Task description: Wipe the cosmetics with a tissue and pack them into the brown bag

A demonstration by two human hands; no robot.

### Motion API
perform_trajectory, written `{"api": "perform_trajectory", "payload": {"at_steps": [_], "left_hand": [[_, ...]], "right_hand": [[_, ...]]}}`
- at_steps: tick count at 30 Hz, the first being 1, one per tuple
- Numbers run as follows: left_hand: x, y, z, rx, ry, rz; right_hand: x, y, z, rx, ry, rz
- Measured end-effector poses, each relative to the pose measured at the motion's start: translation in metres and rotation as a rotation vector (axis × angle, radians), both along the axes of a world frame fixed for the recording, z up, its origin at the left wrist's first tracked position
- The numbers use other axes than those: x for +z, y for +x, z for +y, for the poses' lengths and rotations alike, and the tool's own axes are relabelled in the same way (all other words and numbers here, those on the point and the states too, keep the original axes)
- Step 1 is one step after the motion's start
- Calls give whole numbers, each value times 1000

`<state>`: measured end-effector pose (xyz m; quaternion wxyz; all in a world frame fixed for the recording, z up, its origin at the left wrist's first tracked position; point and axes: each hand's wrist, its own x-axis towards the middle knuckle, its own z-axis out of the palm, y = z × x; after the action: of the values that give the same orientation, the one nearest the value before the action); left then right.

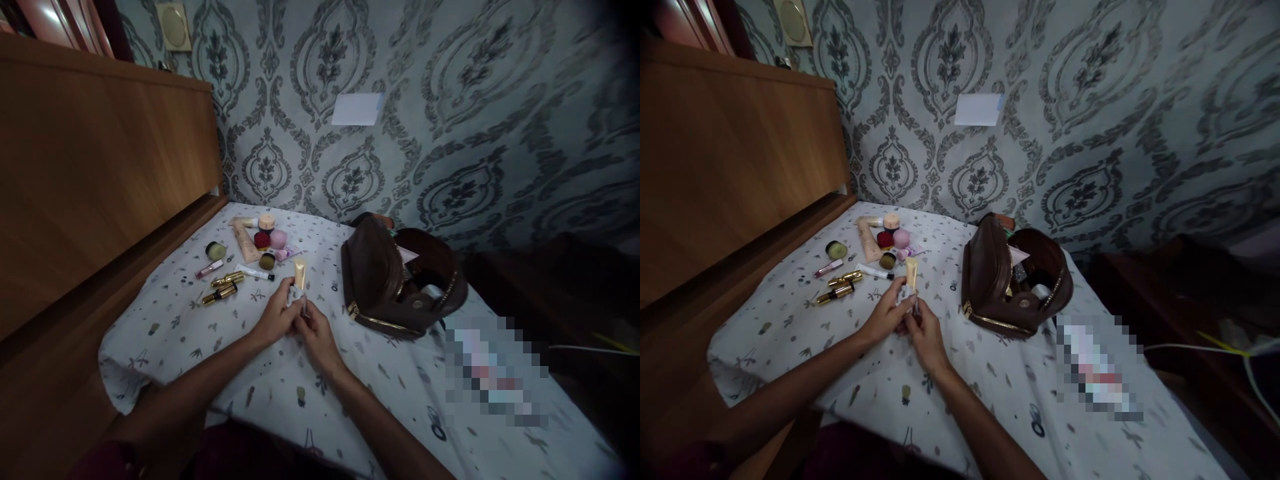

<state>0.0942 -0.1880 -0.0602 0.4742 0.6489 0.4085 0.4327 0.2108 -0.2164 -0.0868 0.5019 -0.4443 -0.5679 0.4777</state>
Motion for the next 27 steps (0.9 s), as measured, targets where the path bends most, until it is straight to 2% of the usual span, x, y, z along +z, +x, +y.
{"api": "perform_trajectory", "payload": {"at_steps": [4,7,13,16,20,27], "left_hand": [[-10,3,-4,33,205,40],[-10,4,-6,-16,269,53],[-9,0,-4,-108,232,105],[-14,-1,-2,-52,255,112],[-18,0,-3,10,260,112],[-10,-1,-7,53,167,43]], "right_hand": [[-8,10,6,-163,101,-110],[-12,14,7,-235,157,-177],[-11,16,4,-181,190,-191],[-11,14,3,-174,210,-212],[-11,13,3,-243,239,-273],[-5,15,-1,-275,269,-421]]}}
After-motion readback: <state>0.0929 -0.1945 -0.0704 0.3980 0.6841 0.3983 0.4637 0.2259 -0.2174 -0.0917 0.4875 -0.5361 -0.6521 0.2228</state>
